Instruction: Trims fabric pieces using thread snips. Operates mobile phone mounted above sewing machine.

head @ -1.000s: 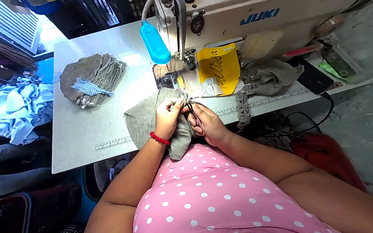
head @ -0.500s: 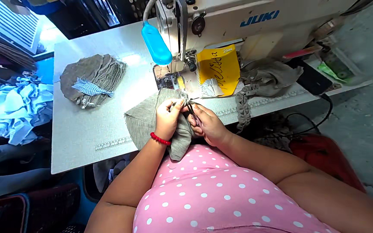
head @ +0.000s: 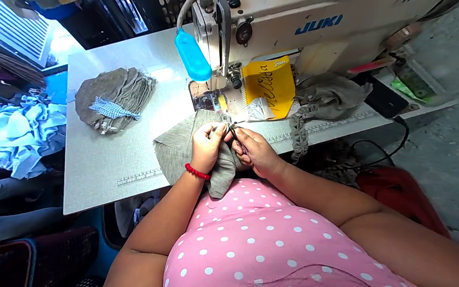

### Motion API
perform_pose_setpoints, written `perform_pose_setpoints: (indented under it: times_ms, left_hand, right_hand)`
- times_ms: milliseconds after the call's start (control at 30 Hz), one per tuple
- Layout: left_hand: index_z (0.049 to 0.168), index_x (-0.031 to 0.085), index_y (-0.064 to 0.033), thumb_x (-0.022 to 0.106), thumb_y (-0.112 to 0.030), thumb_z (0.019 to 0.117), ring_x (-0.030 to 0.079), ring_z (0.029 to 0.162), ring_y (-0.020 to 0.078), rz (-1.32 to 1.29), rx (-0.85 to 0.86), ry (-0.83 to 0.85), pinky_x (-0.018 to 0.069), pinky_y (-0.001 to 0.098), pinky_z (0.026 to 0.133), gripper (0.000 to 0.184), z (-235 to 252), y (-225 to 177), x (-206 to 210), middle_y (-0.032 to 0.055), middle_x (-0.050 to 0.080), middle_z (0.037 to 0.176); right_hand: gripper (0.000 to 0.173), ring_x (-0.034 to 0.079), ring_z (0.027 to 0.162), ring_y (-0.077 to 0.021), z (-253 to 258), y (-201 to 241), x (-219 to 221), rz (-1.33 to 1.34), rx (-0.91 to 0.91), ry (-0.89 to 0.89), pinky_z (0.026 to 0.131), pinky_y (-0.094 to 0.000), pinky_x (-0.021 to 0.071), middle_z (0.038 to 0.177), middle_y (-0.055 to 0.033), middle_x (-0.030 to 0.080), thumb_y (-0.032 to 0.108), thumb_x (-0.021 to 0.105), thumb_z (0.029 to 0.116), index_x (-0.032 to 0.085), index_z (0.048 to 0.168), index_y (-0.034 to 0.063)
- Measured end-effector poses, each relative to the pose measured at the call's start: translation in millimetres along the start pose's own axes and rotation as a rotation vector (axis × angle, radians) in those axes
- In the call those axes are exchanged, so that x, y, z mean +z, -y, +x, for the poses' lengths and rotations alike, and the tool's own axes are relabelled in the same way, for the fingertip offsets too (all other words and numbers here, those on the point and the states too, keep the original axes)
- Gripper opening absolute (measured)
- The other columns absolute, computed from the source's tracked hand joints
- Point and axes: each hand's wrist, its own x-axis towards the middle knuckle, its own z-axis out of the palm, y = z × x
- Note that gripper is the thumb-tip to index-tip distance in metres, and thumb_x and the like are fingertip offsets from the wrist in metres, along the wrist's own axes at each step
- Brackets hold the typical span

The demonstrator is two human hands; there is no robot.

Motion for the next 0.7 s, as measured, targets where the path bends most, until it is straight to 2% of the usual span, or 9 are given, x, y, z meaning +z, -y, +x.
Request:
perform_pose_setpoints:
  times_ms: [300,433,533,700]
  left_hand:
    - [0.101,0.070,-0.0083,0.060,-0.017,0.1034,0.063,0.067,0.0054,0.003,0.016,0.040,0.0543,0.0212,0.061,0.013,0.3,2.1,-1.4,0.0010,0.068,0.084]
    - [0.102,0.071,-0.0078,0.061,-0.016,0.1030,0.065,0.070,0.0051,-0.011,0.029,0.064,0.0555,0.0214,0.064,0.013,0.1,2.1,-3.0,0.0010,0.070,0.088]
    - [0.101,0.070,-0.0068,0.060,-0.014,0.1029,0.066,0.079,0.0050,0.017,0.052,0.083,0.0564,0.0222,0.071,0.012,0.7,1.8,-4.0,0.0014,0.070,0.097]
    - [0.100,0.070,-0.0071,0.061,-0.014,0.1027,0.066,0.082,0.0050,0.014,0.055,0.094,0.0565,0.0228,0.074,0.012,1.3,1.7,-5.1,0.0012,0.070,0.099]
  right_hand:
    - [0.034,0.029,0.041,-0.0030,1.0,2.2,-0.4,-0.033,-0.012,-0.029,0.039,-0.0167,0.0265,0.057,0.0034,0.038,0.033,0.039,0.1115,0.062,0.097,0.0115]
    - [0.034,0.028,0.040,-0.0026,0.6,6.7,-0.8,-0.007,0.038,-0.018,0.038,-0.0163,0.0258,0.055,0.0039,0.036,0.031,0.040,0.1113,0.060,0.093,0.0110]
    - [0.034,0.027,0.039,-0.0022,0.1,10.5,-2.4,0.011,0.087,-0.003,0.038,-0.0161,0.0254,0.054,0.0047,0.033,0.031,0.040,0.1113,0.058,0.091,0.0104]
    - [0.034,0.027,0.039,-0.0017,0.5,11.5,-1.6,0.012,0.094,-0.012,0.038,-0.0156,0.0253,0.053,0.0048,0.033,0.030,0.043,0.1108,0.058,0.088,0.0100]
